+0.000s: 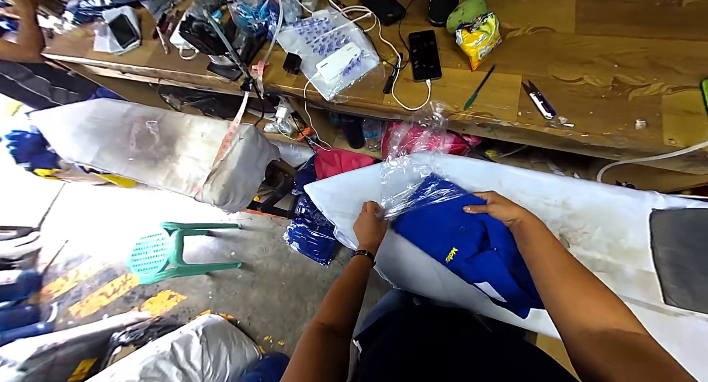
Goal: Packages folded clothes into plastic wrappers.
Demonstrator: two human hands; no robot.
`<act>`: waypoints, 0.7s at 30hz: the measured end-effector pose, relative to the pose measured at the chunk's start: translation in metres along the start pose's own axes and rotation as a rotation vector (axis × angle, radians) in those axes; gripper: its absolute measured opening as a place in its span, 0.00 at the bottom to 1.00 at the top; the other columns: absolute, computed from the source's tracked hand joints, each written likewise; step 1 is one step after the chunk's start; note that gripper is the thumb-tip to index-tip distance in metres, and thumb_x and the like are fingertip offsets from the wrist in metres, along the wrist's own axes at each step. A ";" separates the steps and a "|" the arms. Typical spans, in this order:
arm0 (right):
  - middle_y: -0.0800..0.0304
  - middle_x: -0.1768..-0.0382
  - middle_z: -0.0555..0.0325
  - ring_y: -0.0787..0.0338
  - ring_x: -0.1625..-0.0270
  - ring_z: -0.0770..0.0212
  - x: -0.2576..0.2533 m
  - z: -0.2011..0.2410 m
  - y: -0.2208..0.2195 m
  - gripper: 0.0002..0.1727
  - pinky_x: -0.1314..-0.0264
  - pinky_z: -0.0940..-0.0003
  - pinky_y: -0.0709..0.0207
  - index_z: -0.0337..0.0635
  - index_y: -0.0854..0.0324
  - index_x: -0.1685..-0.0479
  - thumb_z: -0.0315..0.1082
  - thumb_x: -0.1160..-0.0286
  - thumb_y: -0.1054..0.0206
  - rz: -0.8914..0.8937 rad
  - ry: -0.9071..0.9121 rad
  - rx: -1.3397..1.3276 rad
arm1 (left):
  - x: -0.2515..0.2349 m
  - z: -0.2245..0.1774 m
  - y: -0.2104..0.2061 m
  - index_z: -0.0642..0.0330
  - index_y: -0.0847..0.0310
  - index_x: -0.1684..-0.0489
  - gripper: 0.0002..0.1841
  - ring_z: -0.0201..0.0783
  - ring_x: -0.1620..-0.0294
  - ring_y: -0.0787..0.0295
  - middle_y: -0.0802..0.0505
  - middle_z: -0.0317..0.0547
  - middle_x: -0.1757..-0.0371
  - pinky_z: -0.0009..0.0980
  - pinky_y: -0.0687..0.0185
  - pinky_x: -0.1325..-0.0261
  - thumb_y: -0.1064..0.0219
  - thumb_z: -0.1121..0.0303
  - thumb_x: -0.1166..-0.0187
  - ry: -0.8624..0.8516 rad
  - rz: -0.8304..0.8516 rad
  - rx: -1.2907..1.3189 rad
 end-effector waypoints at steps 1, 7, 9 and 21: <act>0.07 0.60 0.60 0.10 0.59 0.76 0.004 -0.003 0.008 0.11 0.46 0.75 0.15 0.33 0.16 0.46 0.20 0.25 0.32 -0.063 -0.004 -0.055 | 0.004 -0.004 -0.007 0.67 0.15 0.43 0.17 0.60 0.45 0.08 0.09 0.61 0.40 0.61 0.15 0.44 0.31 0.62 0.22 -0.055 0.030 -0.036; 0.08 0.65 0.61 0.10 0.64 0.73 0.013 -0.016 0.018 0.06 0.54 0.73 0.15 0.37 0.15 0.50 0.24 0.21 0.32 -0.373 -0.092 -0.270 | 0.056 -0.049 -0.042 0.66 0.10 0.58 0.11 0.61 0.43 0.09 0.07 0.59 0.49 0.57 0.14 0.48 0.34 0.68 0.25 -0.396 0.090 -0.112; 0.09 0.63 0.56 0.12 0.63 0.70 0.008 -0.010 0.008 0.08 0.52 0.70 0.16 0.34 0.16 0.49 0.25 0.23 0.30 -0.426 -0.116 -0.217 | 0.078 -0.072 -0.030 0.64 0.10 0.68 0.07 0.59 0.49 0.08 0.06 0.55 0.57 0.55 0.13 0.53 0.32 0.69 0.30 -0.601 -0.024 -0.081; 0.15 0.35 0.36 0.14 0.34 0.48 -0.005 -0.010 -0.036 0.31 0.26 0.50 0.25 0.32 0.29 0.24 0.44 0.18 0.30 -0.040 -0.114 0.259 | 0.032 -0.137 -0.023 0.56 0.12 0.36 0.20 0.53 0.38 0.09 0.06 0.53 0.39 0.57 0.18 0.36 0.46 0.57 0.10 -0.395 0.354 -0.152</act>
Point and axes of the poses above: each hand's wrist, its own x-axis away from the middle knuckle, its own y-axis out of the back of the hand, z = x × y, the point moved 8 cm from there along -x, towards the middle knuckle
